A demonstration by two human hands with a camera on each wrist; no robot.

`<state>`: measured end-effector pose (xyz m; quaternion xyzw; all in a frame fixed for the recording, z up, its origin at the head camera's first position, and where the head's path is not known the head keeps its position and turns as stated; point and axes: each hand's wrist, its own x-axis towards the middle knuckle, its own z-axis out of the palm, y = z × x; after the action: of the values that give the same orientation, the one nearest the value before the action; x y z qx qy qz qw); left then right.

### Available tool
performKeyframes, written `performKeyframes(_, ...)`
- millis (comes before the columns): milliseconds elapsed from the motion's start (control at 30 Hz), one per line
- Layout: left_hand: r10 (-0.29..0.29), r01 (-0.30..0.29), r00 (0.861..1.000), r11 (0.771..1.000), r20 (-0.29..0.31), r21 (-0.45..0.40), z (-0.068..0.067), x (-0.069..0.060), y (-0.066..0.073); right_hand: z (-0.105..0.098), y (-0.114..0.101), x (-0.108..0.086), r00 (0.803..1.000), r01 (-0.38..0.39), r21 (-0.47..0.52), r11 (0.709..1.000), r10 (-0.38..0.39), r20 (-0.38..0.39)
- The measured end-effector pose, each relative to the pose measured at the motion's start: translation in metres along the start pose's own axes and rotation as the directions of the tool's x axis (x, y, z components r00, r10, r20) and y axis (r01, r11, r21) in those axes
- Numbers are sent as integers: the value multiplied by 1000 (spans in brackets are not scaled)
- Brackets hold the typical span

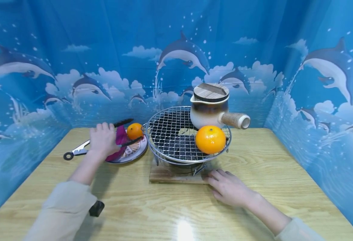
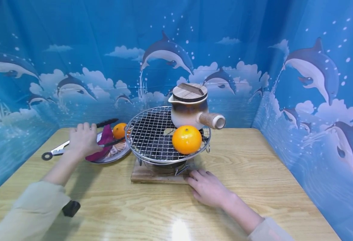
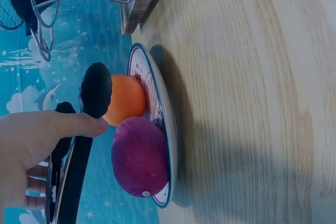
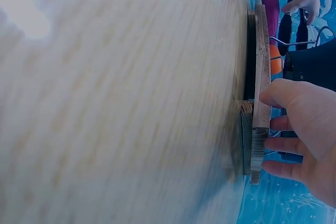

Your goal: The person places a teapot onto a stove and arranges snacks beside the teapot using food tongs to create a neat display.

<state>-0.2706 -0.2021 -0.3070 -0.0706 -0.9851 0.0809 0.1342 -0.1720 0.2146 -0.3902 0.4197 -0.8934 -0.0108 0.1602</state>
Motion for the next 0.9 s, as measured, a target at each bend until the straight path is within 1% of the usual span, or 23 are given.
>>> performKeyframes(200, -13, 13, 1000, 999, 20, 36, 4, 4, 1, 0, 0, 0, 1000, 3, -8, 1000, -3, 7)
performKeyframes(500, -27, 27, 1000, 999, 9, 46, 12, 10, 6, -2, -1, 1, 1000, -14, 9, 1000, 14, 20)
performKeyframes(767, -27, 25, 999, 997, 28, 77, 17, 16, 12, -3, -1, 2, 999, -15, 7, 1000, 14, 33)
performKeyframes(867, -36, 33, 999, 995, 39, 91, 20, 19, 14, -3, -1, 2, 999, -14, 4, 1000, 14, 33)
performKeyframes(900, -41, 36, 998, 995, 50, 97, 21, 19, 15, -3, -1, 2, 999, -14, 4, 1000, 14, 36)
